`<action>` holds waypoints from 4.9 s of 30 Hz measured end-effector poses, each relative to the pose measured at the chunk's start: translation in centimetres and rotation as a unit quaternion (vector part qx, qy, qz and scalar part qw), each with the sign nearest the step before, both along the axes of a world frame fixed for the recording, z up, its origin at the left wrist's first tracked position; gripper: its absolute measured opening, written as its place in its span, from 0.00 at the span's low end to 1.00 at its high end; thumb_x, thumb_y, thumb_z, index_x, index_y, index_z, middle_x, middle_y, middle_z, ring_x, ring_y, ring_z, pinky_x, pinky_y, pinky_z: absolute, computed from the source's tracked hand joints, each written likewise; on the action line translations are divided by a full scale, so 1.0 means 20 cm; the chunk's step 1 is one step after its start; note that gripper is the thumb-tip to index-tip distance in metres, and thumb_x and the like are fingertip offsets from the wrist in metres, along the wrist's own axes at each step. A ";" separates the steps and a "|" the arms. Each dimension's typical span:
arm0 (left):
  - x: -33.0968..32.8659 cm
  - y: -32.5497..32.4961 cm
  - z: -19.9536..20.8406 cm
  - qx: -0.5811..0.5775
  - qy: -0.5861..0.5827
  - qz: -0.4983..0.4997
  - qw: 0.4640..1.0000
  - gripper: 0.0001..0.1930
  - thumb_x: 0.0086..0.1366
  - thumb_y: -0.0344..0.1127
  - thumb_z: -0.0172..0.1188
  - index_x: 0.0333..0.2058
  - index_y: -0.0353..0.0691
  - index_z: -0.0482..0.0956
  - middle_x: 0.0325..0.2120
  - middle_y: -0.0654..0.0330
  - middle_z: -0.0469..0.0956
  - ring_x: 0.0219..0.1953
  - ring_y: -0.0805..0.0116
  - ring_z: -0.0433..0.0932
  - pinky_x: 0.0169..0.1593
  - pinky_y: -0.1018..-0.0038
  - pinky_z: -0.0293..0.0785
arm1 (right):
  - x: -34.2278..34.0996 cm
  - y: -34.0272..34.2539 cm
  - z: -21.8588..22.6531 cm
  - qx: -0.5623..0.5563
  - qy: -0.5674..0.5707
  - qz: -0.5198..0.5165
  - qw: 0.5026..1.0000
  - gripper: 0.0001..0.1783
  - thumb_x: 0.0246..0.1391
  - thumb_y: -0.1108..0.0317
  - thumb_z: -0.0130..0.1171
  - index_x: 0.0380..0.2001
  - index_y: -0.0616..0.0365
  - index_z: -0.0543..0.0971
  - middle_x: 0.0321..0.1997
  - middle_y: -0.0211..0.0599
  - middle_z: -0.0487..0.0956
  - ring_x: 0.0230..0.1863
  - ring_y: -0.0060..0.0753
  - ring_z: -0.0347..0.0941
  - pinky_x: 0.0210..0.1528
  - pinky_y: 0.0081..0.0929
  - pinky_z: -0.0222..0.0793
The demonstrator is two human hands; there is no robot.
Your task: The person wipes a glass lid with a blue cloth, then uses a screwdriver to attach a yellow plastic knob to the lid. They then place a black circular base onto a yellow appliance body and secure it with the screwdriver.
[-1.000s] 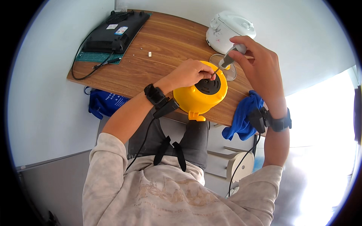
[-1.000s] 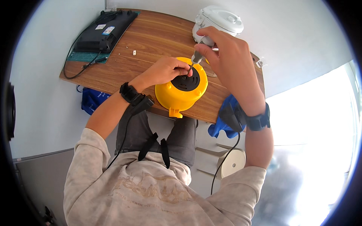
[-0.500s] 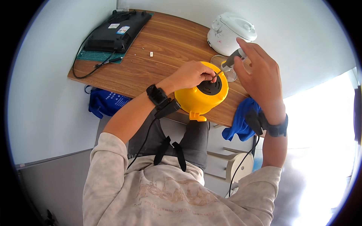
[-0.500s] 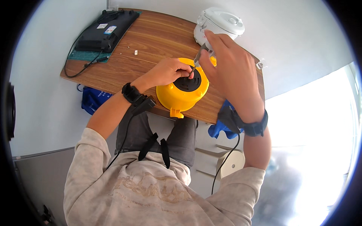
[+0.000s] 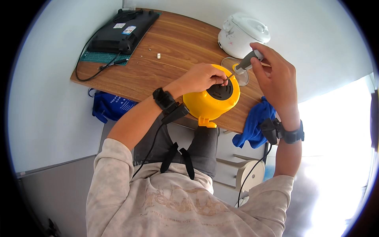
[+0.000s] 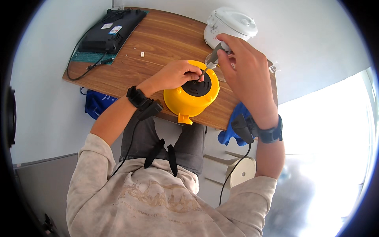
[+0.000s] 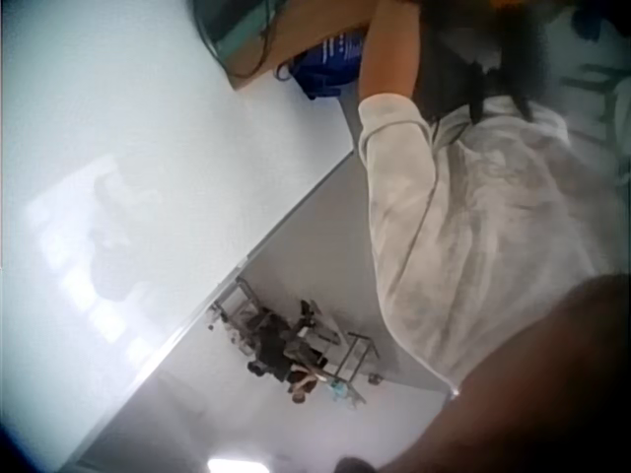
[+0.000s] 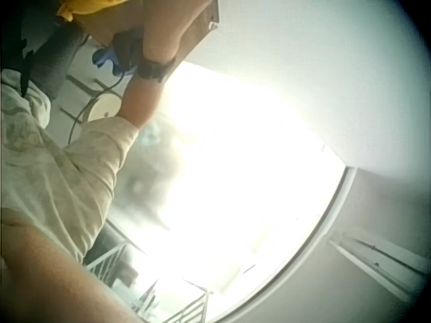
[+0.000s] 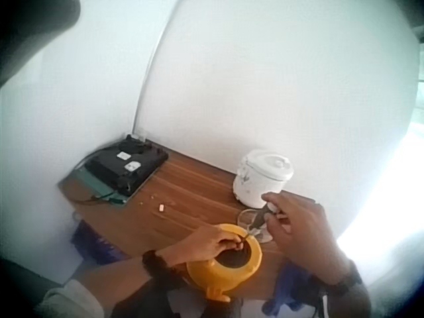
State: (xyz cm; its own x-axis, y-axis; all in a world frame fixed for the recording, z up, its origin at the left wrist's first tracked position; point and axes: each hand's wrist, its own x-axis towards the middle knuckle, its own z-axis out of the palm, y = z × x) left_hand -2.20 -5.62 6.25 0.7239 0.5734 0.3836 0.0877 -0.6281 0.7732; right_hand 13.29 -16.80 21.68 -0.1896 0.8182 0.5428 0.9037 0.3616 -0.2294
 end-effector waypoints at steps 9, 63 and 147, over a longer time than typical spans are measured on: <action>0.00 -0.01 0.01 0.003 -0.004 0.002 1.000 0.06 0.68 0.33 0.61 0.39 0.42 0.86 0.35 0.58 0.85 0.38 0.63 0.83 0.45 0.72 0.77 | 0.01 -0.01 0.00 0.005 0.006 0.007 1.000 0.16 0.59 0.71 0.61 0.51 0.56 0.80 0.41 0.43 0.84 0.38 0.38 0.85 0.42 0.29 0.81; 0.00 -0.03 -0.03 0.035 -0.044 0.030 0.998 0.10 0.67 0.34 0.62 0.42 0.37 0.85 0.36 0.57 0.86 0.39 0.63 0.84 0.46 0.73 0.78 | 0.09 0.09 0.06 0.013 -0.038 0.033 0.999 0.18 0.55 0.54 0.69 0.38 0.57 0.83 0.27 0.37 0.83 0.26 0.33 0.79 0.31 0.25 0.76; 0.00 -0.01 -0.03 0.028 -0.002 0.034 0.999 0.12 0.66 0.41 0.65 0.43 0.44 0.88 0.37 0.57 0.86 0.37 0.63 0.82 0.44 0.72 0.77 | -0.11 0.09 0.10 -0.038 -0.253 -0.182 0.949 0.36 0.62 0.34 0.52 0.18 0.57 0.83 0.12 0.33 0.76 0.17 0.35 0.75 0.23 0.32 0.69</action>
